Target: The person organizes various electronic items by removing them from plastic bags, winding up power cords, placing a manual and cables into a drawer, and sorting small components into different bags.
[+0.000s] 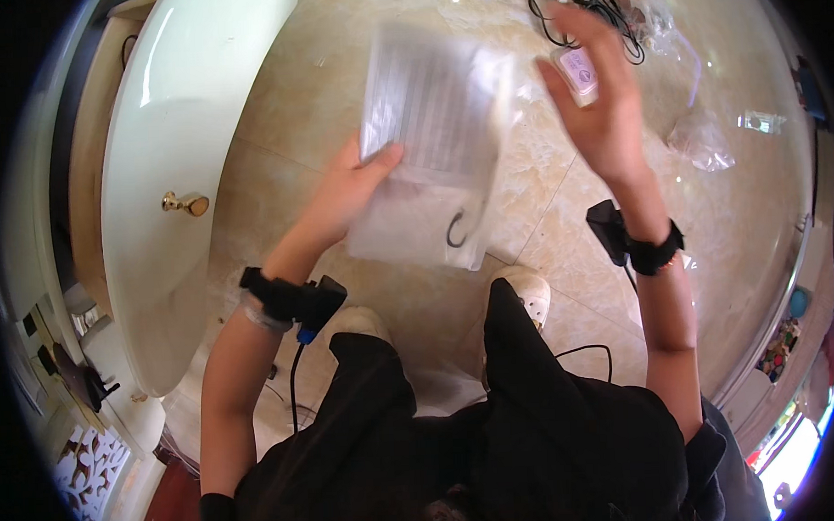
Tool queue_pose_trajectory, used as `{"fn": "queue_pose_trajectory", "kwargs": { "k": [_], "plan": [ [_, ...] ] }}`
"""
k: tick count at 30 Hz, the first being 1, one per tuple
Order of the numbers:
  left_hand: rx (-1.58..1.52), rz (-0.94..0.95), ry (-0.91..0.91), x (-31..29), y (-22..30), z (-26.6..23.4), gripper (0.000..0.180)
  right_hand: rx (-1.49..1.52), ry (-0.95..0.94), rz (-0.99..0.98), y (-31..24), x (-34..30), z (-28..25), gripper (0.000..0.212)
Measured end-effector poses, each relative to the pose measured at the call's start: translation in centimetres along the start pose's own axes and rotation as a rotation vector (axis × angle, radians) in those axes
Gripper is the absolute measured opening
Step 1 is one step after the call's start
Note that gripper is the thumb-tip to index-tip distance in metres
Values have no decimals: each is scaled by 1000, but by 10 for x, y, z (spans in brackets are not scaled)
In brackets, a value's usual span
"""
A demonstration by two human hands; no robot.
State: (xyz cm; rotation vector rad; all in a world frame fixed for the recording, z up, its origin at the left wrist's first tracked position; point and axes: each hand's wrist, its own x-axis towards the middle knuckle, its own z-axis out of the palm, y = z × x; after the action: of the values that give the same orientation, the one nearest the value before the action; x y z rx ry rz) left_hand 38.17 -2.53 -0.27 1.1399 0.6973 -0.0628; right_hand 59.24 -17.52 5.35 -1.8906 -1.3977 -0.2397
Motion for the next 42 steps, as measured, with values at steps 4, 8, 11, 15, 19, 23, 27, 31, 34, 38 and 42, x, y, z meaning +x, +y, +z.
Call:
{"fn": "queue_pose_trajectory", "kwargs": {
  "k": [4, 8, 11, 15, 19, 23, 27, 31, 34, 38, 42],
  "plan": [
    [237, -3, 170, 14, -81, -27, 41, -50, -426, -55, -3, -65, 66, 50],
    [574, 123, 319, 10, -91, -21, 52, -198, -647, -192, -3, -100, 120, 60],
    [1109, 495, 425, 0, -89, -13, 60, -231, -658, -203, 5, -99, 131, 62],
    [1494, 657, 92, -5, -99, -15, 73, -216, -653, -217, 8, -99, 134, 62],
    [1530, 610, 52, -4, -115, -15, 80, -204, -653, -194, 7, -99, 135, 62],
    [1542, 601, 31, -3, -117, -17, 88, -192, -659, -175, 8, -101, 138, 61],
    [1548, 578, 14, -1, -118, -15, 97, -231, -679, -166, 7, -101, 137, 60],
    [1560, 542, 8, -1, -116, -14, 98, -228, -690, -151, 8, -101, 140, 58],
    [1541, 613, 36, 0, -117, -17, 95, -215, -707, -145, 6, -97, 140, 56],
    [1231, 587, 297, -4, -112, -26, 78, -257, -728, -138, 0, -95, 138, 56],
    [492, 248, 517, -1, -108, -26, 53, -268, -727, -117, -3, -101, 137, 61]
  ]
}}
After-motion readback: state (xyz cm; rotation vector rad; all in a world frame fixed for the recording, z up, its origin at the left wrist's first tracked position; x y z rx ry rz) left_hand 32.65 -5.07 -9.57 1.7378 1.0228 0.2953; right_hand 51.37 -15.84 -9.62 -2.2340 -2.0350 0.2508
